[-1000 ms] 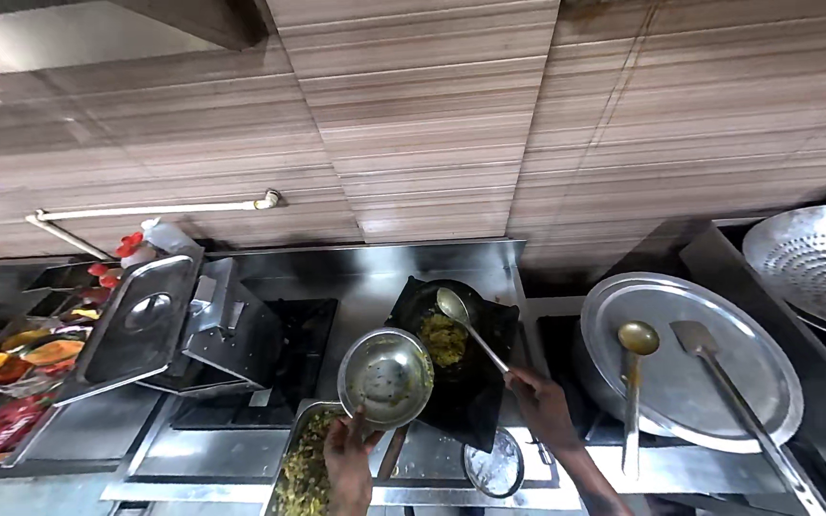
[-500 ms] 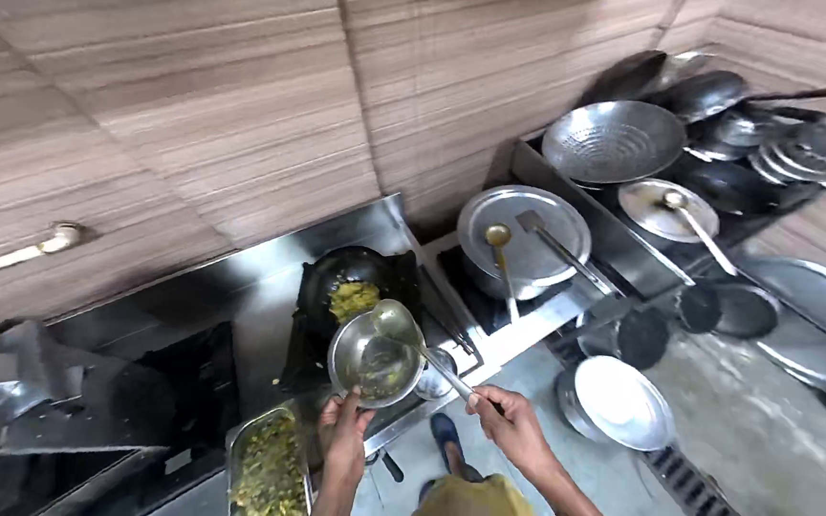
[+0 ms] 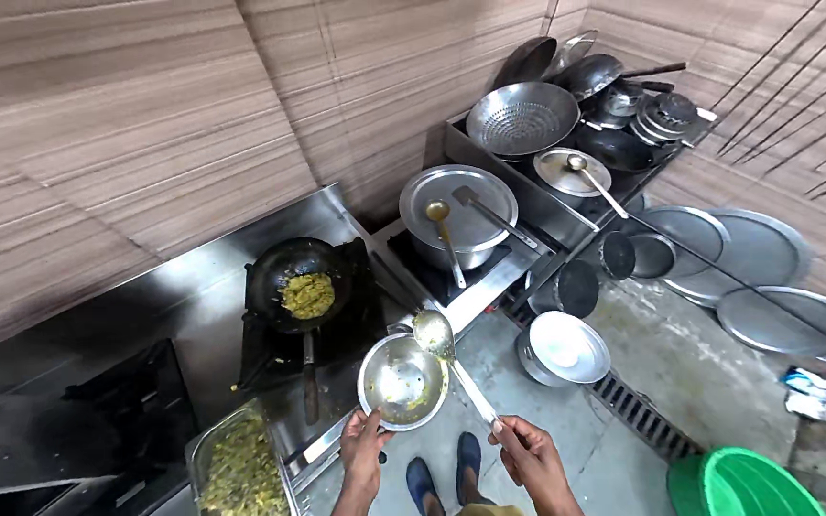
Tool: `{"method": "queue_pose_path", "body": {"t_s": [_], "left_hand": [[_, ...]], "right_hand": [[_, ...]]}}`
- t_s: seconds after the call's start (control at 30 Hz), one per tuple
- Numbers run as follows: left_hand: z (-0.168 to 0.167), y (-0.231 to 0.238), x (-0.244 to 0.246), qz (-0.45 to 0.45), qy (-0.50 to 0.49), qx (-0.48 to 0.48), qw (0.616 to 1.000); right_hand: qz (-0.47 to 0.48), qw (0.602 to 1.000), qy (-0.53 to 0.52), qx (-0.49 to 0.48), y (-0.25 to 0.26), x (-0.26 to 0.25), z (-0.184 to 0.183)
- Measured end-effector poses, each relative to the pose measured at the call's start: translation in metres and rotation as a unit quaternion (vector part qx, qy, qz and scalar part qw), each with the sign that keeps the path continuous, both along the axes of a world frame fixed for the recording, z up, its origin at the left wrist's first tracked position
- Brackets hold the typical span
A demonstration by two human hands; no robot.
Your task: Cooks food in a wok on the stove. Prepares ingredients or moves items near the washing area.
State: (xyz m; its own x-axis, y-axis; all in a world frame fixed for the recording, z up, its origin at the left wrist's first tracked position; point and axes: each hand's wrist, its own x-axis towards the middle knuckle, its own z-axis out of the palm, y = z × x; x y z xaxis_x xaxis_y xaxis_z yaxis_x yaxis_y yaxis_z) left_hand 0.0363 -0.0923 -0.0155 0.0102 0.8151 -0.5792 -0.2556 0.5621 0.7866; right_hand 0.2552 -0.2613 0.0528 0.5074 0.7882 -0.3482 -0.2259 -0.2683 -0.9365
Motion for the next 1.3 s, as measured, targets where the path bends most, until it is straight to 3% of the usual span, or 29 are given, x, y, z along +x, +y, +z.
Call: {"method": "queue_pose_path", "body": {"t_s": [0.3,0.7,0.9,1.1,1.17,1.3], "left_hand": [[-0.013,-0.016,0.001,-0.004,0.024,-0.002,1.0],[-0.048,-0.029,-0.085,0.102,0.078,-0.097,0.987],[-0.075,-0.012,-0.068,0.162,0.023,-0.076,0.984],[-0.094,0.014,-0.064,0.26,0.031,-0.091,0.961],[-0.087,0.003,-0.069,0.237,0.026,-0.135,0.962],[-0.07,-0.036,-0.049,0.086,0.037,-0.188,0.978]], "right_hand": [[-0.031,0.999,0.021,-0.009,-0.001,0.011,-0.014],[-0.011,0.999,0.023,-0.029,0.044,0.001,-0.039],[-0.001,1.0,0.015,-0.027,0.047,-0.014,-0.039],[-0.018,0.999,0.002,-0.047,0.031,-0.014,-0.044],[-0.032,0.998,-0.002,-0.052,0.022,-0.012,-0.043],[-0.071,0.996,-0.006,-0.061,0.003,-0.005,-0.042]]}}
